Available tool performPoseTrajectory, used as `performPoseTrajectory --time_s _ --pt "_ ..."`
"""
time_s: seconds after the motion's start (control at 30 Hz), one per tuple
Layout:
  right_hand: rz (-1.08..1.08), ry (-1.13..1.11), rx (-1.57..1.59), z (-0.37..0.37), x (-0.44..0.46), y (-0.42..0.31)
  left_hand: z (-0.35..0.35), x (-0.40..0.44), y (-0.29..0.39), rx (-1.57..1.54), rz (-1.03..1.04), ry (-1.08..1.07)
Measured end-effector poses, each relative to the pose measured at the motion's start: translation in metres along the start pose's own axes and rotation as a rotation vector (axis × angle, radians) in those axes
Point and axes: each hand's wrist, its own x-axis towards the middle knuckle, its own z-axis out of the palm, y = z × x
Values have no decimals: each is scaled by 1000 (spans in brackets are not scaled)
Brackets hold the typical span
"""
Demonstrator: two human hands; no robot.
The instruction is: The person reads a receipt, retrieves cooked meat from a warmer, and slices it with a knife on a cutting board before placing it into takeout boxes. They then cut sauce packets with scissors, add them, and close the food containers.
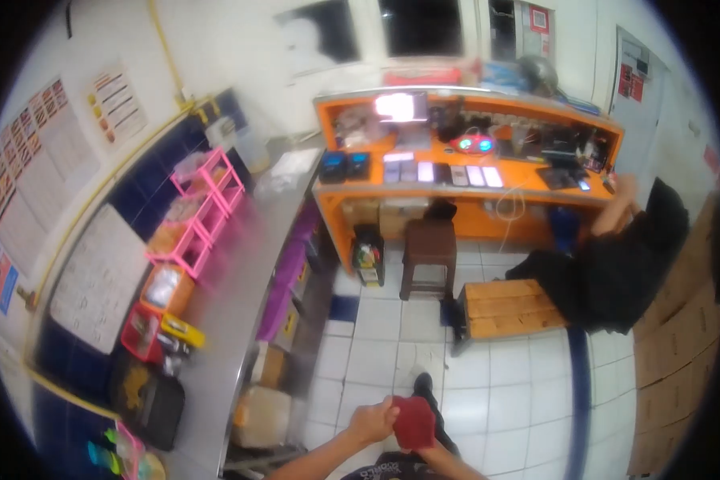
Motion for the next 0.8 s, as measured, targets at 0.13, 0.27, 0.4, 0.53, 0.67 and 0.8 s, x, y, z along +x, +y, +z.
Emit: performPoseTrajectory --time_s 0.13,0.27,0.4,0.53,0.67,0.8 --pt "-436 -112 -559 -31 122 34 -85 100 -46 457 -115 -184" --pt "166 -540 -568 -92 234 44 -203 155 -147 814 -396 320" --pt "408 -570 -657 -141 300 123 -305 203 -154 1516 -607 888" --pt "479 -544 -644 -165 321 223 -211 237 -214 895 -595 504" --pt "512 -362 -444 -184 300 305 41 226 -358 -104 -954 -197" --pt "1142 -133 -123 -178 271 332 73 304 -331 -451 -1075 -430"
